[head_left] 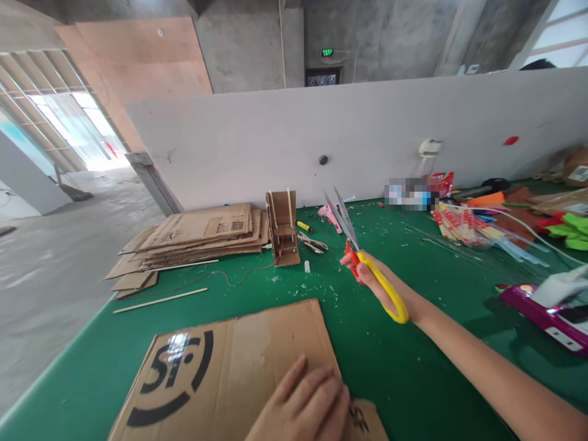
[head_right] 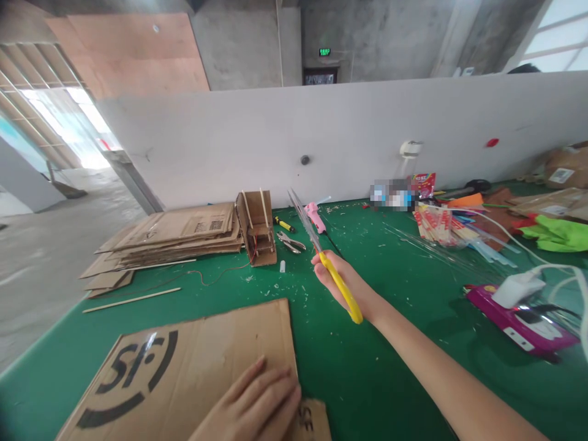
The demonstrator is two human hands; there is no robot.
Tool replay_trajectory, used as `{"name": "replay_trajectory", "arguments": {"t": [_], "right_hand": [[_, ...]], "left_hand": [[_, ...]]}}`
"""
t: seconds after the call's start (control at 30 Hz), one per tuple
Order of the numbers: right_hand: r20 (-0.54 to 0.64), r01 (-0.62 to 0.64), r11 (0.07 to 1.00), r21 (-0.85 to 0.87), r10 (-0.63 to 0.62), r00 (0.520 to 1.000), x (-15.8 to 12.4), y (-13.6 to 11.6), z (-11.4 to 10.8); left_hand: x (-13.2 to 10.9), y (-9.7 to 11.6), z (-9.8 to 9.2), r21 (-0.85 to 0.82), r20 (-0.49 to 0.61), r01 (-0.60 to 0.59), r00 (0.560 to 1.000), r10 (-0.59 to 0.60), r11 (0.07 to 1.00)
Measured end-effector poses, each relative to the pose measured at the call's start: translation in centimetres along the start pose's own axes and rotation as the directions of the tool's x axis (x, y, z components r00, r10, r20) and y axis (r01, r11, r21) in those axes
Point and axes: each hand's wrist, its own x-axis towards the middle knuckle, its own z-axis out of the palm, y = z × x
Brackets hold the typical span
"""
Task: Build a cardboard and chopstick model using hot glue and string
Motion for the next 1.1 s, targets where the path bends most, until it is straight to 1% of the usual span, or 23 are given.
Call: {"name": "replay_trajectory", "arguments": {"t": [0.03, 0.07, 0.13, 0.17, 0.23, 0.37, 0.43, 0.53, 0.6, 0.7, 0.97, 1.1], "right_hand": [[-0.008, 0.005, 1.000, 0.000, -0.005, 1.000, 0.0, 0.1, 0.0], [-0.020, 0.008, 1.000, 0.003, -0.008, 1.000, 0.1, 0.3, 0.0], [-0.045, 0.006, 1.000, 0.018, -0.005, 0.999, 0.2, 0.6, -0.1], [-0.062, 0.005, 1.000, 0.025, -0.004, 0.998, 0.3, 0.8, -0.1], [-0.089, 0.010, 0.999, 0.031, -0.007, 0.996, 0.3, 1.1, -0.1], [-0.099, 0.002, 1.000, 0.022, 0.000, 0.995, 0.3, 1.0, -0.2], [-0.093, -0.008, 1.000, 0.016, 0.010, 0.996, 0.3, 0.7, -0.2], [-0.081, -0.002, 1.000, 0.021, 0.003, 0.997, 0.2, 0.4, -0.1], [-0.072, 0.003, 0.999, 0.034, -0.001, 0.997, 0.2, 0.4, 0.0], [-0.062, -0.002, 0.999, 0.050, 0.005, 0.998, 0.2, 0.5, 0.1], [-0.046, -0.005, 0.999, 0.040, 0.007, 0.999, 0.2, 0.7, 0.1], [-0.024, -0.033, 0.999, 0.018, 0.034, 0.999, 0.2, 0.4, 0.1]], "left_hand": [[0.4, -1.3, -0.9, -0.028, 0.046, 0.007, 0.999, -0.006, 1.000], [0.6, -2.5, -1.7, -0.074, 0.093, 0.049, 0.995, -0.042, 0.996], [0.9, -4.3, -2.5, -0.115, 0.163, 0.192, 0.971, -0.172, 0.975], [0.9, -4.7, -2.6, -0.127, 0.181, 0.259, 0.955, -0.235, 0.957], [0.6, -5.1, -2.4, -0.139, 0.180, 0.344, 0.931, -0.318, 0.929], [-0.2, -4.9, -2.0, -0.125, 0.109, 0.423, 0.905, -0.411, 0.897], [-0.4, -5.1, -2.3, -0.110, 0.117, 0.468, 0.882, -0.456, 0.877], [-0.5, -5.8, -3.0, -0.156, 0.215, 0.497, 0.861, -0.461, 0.854], [-0.6, -6.1, -3.2, -0.199, 0.260, 0.511, 0.850, -0.457, 0.836], [-0.7, -6.2, -3.3, -0.233, 0.283, 0.528, 0.840, -0.463, 0.816], [-0.8, -6.0, -3.4, -0.326, 0.327, 0.537, 0.836, -0.440, 0.778], [-0.7, -6.1, -3.7, -0.348, 0.358, 0.517, 0.844, -0.399, 0.782]]}}
